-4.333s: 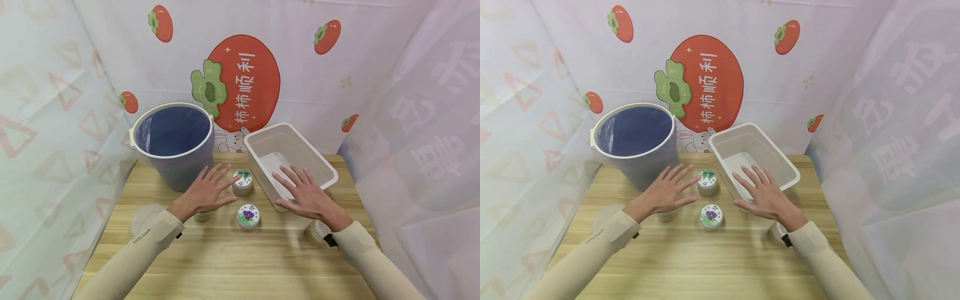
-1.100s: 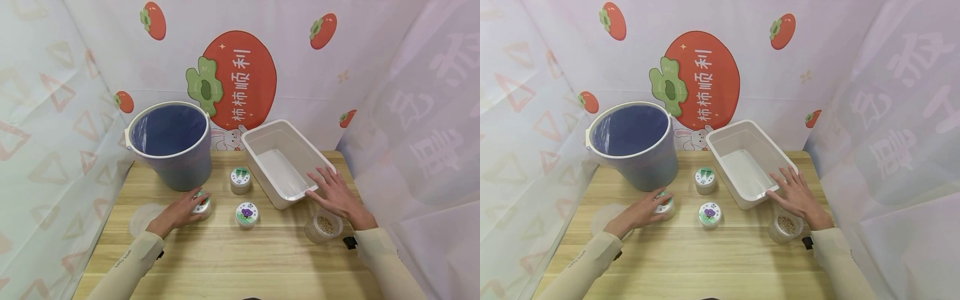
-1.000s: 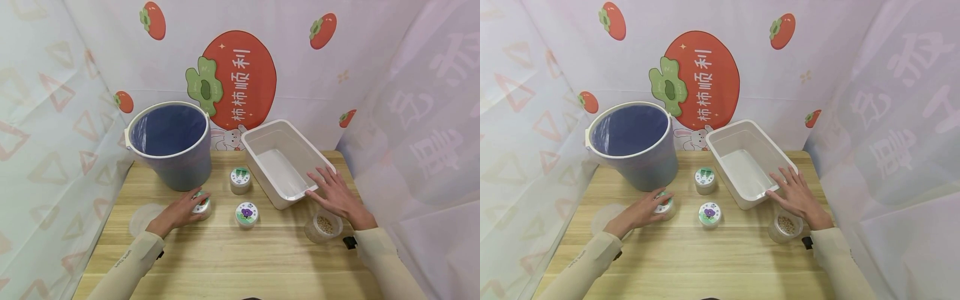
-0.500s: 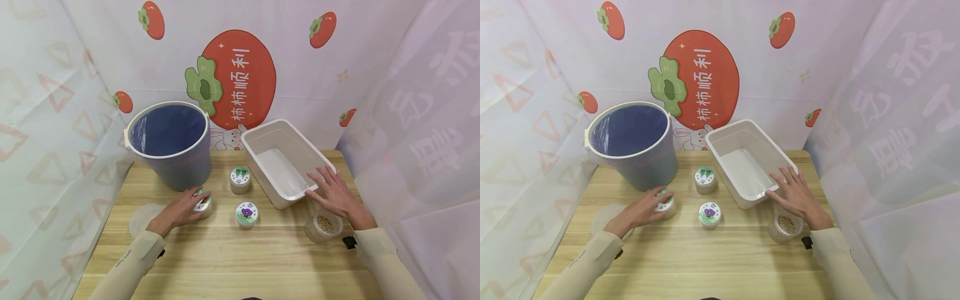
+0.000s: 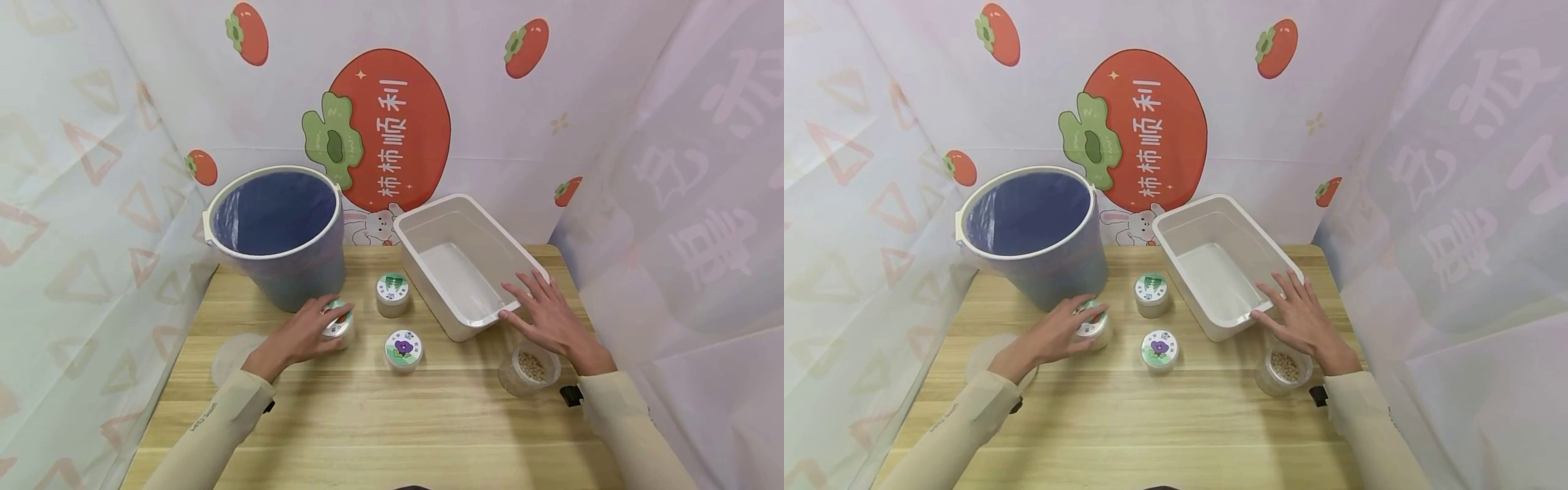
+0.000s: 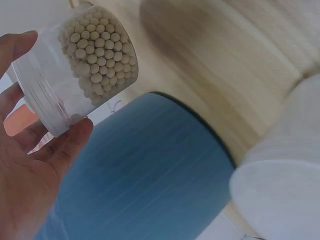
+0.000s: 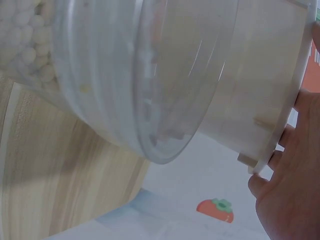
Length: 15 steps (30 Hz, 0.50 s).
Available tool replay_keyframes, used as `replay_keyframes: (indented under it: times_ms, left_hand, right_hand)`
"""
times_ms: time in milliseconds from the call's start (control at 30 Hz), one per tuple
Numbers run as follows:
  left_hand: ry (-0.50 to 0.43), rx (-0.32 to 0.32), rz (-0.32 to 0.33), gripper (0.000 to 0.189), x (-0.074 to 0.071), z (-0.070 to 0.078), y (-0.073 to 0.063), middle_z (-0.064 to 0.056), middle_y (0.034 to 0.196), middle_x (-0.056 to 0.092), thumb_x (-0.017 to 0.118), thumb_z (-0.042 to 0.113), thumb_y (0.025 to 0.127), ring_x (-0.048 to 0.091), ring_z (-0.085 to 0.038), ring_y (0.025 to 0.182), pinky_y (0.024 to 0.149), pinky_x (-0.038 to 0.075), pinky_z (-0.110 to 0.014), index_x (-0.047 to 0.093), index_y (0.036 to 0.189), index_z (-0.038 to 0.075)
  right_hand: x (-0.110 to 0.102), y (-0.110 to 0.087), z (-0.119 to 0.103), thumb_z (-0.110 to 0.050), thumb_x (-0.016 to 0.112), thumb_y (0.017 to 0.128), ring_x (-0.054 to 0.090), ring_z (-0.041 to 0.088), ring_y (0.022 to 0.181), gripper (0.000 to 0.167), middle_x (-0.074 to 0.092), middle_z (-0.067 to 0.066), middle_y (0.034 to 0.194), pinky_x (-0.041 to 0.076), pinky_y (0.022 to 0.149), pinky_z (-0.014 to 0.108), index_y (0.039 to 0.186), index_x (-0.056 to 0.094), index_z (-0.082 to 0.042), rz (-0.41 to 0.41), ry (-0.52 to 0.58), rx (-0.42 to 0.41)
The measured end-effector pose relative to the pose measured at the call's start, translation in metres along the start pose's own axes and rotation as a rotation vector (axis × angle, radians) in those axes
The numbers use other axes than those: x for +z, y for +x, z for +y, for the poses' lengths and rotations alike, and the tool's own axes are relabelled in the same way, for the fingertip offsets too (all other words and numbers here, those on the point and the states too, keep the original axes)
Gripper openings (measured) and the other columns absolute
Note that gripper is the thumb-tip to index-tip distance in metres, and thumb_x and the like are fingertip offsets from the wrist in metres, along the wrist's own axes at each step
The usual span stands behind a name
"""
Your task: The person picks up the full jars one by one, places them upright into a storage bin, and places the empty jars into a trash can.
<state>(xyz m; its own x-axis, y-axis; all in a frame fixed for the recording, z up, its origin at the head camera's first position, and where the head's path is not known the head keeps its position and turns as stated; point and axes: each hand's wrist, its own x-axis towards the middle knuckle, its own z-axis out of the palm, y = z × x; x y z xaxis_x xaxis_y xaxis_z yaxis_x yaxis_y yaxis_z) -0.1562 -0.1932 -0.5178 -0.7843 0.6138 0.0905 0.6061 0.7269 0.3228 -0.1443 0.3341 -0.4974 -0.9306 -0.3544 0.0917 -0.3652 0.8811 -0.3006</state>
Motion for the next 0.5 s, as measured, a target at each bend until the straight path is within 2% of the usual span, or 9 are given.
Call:
replay_keyframes:
  times_ms: [200, 400, 500]
  left_hand:
    - [0.037, 0.009, 0.01, 0.072, -0.01, 0.007, 0.012, -0.023, 0.158, 0.053, 0.087, 0.03, 0.093, 0.059, -0.043, 0.131, 0.105, 0.058, -0.057, 0.058, 0.158, 0.018]
    - [0.025, -0.015, -0.016, 0.073, -0.022, 0.017, 0.026, -0.018, 0.163, 0.05, 0.085, 0.033, 0.094, 0.057, -0.041, 0.136, 0.102, 0.06, -0.057, 0.056, 0.16, 0.024]
    - [0.032, -0.006, -0.008, 0.073, -0.028, 0.023, 0.035, -0.018, 0.162, 0.051, 0.084, 0.033, 0.095, 0.056, -0.04, 0.136, 0.101, 0.06, -0.057, 0.056, 0.161, 0.024]
  right_hand:
    - [0.0, -0.001, 0.0, -0.048, 0.065, 0.106, 0.016, 0.056, 0.164, 0.068, 0.034, 0.027, 0.172, 0.011, 0.128, 0.08, 0.161, 0.052, -0.011, -0.001, -0.001, 0.002]
    - [0.0, 0.0, 0.0, -0.048, 0.064, 0.106, 0.016, 0.056, 0.165, 0.067, 0.034, 0.027, 0.172, 0.012, 0.128, 0.08, 0.16, 0.052, -0.01, -0.005, -0.007, 0.003]
    - [-0.001, 0.001, 0.0, -0.047, 0.065, 0.106, 0.016, 0.055, 0.165, 0.067, 0.034, 0.027, 0.172, 0.012, 0.128, 0.08, 0.16, 0.053, -0.01, -0.004, -0.011, 0.003]
